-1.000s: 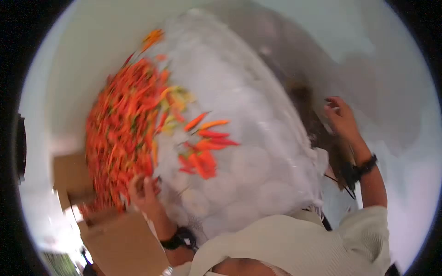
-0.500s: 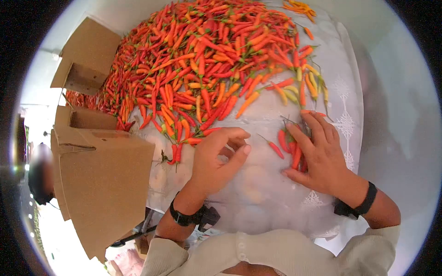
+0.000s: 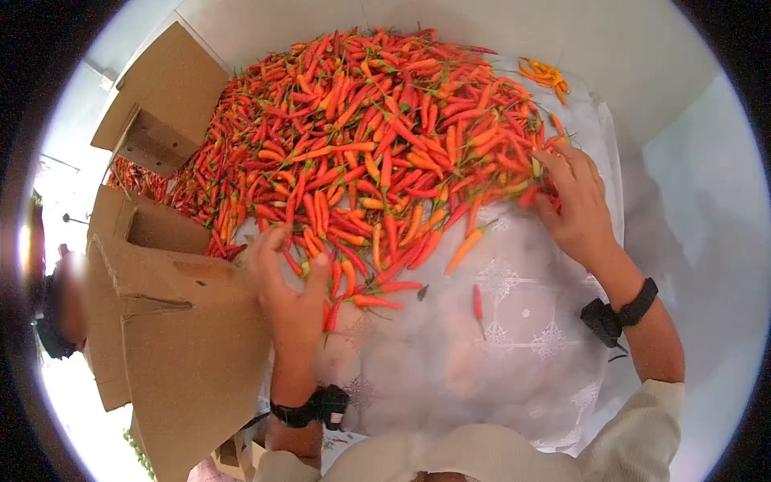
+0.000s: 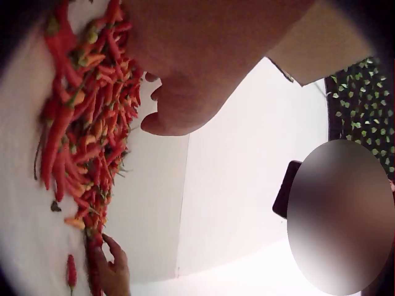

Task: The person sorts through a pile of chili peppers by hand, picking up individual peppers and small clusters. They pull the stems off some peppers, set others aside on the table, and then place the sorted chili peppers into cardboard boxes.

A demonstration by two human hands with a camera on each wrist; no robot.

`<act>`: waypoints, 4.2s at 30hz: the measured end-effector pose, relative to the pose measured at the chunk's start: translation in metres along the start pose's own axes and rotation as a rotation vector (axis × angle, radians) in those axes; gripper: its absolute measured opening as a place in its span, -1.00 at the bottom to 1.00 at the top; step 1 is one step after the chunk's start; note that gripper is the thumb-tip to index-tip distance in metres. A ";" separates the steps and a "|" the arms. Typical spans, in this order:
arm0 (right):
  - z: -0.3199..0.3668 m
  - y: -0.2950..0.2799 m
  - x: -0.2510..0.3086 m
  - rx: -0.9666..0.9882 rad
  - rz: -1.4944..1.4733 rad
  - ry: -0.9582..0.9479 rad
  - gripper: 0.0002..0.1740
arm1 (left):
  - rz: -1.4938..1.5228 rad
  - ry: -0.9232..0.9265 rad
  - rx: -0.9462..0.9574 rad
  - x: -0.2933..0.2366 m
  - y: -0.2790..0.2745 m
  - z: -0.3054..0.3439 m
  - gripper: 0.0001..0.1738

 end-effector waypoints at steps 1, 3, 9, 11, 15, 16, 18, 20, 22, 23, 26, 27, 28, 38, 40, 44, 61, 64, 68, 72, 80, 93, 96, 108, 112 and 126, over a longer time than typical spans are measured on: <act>-0.008 -0.004 0.003 0.009 -0.028 0.005 -0.42 | -0.048 -0.003 0.004 0.004 -0.001 0.000 -0.41; -0.028 -0.010 0.015 0.027 -0.095 0.015 -0.41 | -0.077 -0.042 0.049 0.011 0.003 -0.004 -0.35; -0.100 0.023 0.043 0.140 -0.225 -0.025 -0.27 | -0.037 -0.065 0.112 0.028 0.051 -0.005 -0.18; -0.126 0.040 0.050 0.181 -0.215 -0.012 -0.17 | -0.105 0.009 0.115 0.013 0.062 -0.005 -0.17; -0.167 0.071 0.055 0.170 -0.193 0.031 -0.02 | -0.178 -0.009 0.153 -0.016 0.085 -0.007 -0.17; -0.171 0.079 0.054 0.130 -0.176 0.016 -0.02 | -0.161 -0.010 0.148 -0.020 0.091 -0.007 -0.17; -0.167 0.086 0.053 0.101 -0.090 -0.008 -0.13 | -0.107 -0.019 0.164 -0.032 0.098 -0.008 -0.17; -0.155 0.084 0.055 0.137 -0.134 -0.053 -0.21 | -0.078 0.022 0.186 -0.043 0.102 -0.005 -0.17; -0.138 0.069 0.063 0.186 -0.168 -0.103 -0.32 | -0.021 0.068 0.197 -0.053 0.106 0.004 -0.18; -0.131 0.062 0.067 0.208 -0.172 -0.136 -0.33 | -0.003 0.080 0.223 -0.058 0.107 0.008 -0.18; -0.108 0.051 0.066 0.239 -0.171 -0.256 -0.36 | -0.045 0.115 0.290 -0.074 0.094 0.020 -0.21; -0.101 0.045 0.066 0.277 -0.187 -0.285 -0.35 | -0.031 0.122 0.370 -0.081 0.082 0.019 -0.24; -0.094 0.035 0.066 0.317 -0.202 -0.316 -0.34 | -0.016 0.127 0.449 -0.086 0.065 0.016 -0.28; -0.145 -0.044 0.066 0.670 -0.334 -0.308 -0.25 | -0.118 0.068 -0.363 0.016 0.023 -0.100 -0.33; -0.170 -0.038 0.054 0.612 -0.368 -0.134 -0.21 | -0.112 -0.086 -0.250 0.037 0.029 -0.128 -0.25; -0.185 0.038 0.018 0.545 -0.207 0.020 -0.07 | -0.239 -0.389 -0.037 0.054 0.051 -0.149 -0.12; -0.095 0.058 0.061 0.429 -0.254 -0.082 -0.28 | -0.199 -0.015 0.139 -0.006 0.089 -0.057 -0.28; -0.082 0.040 0.068 0.539 -0.410 -0.103 -0.39 | -0.091 -0.008 0.226 -0.019 0.077 -0.044 -0.29; -0.063 0.013 0.062 0.443 -0.630 -0.286 -0.50 | 0.036 0.053 0.337 -0.017 0.059 -0.024 -0.33; -0.022 -0.021 0.063 0.004 -0.376 -0.087 -0.52 | 0.054 0.158 0.058 -0.049 0.042 -0.005 -0.44; 0.061 -0.018 0.094 -0.165 -0.465 0.205 -0.51 | 0.656 0.369 0.050 -0.066 0.065 0.031 -0.60; 0.083 0.025 0.090 -0.255 -0.669 0.208 -0.75 | 0.726 0.314 0.094 -0.055 0.071 0.040 -0.53; 0.082 0.019 0.092 -0.299 -0.582 0.148 -0.79 | 0.663 0.367 0.090 -0.055 0.069 0.040 -0.49; 0.099 0.005 0.110 -0.407 -0.820 -0.050 -0.83 | 0.292 0.813 0.060 -0.078 0.058 0.037 -0.52; 0.105 0.001 0.121 -0.353 -1.017 0.086 -0.82 | 0.445 0.606 0.252 -0.079 0.062 0.048 -0.66; 0.100 0.003 0.088 -0.109 -0.530 0.236 -0.71 | 1.062 -0.081 0.676 -0.074 0.067 0.050 -0.61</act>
Point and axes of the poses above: each hand's wrist, its own z-axis away from the middle knuckle, its own y-axis out of the palm, x = y × z, the point moved 2 cm from there along -z, towards the middle knuckle, and after that the axes turned 4 degrees about x, right-handed, at the moved point
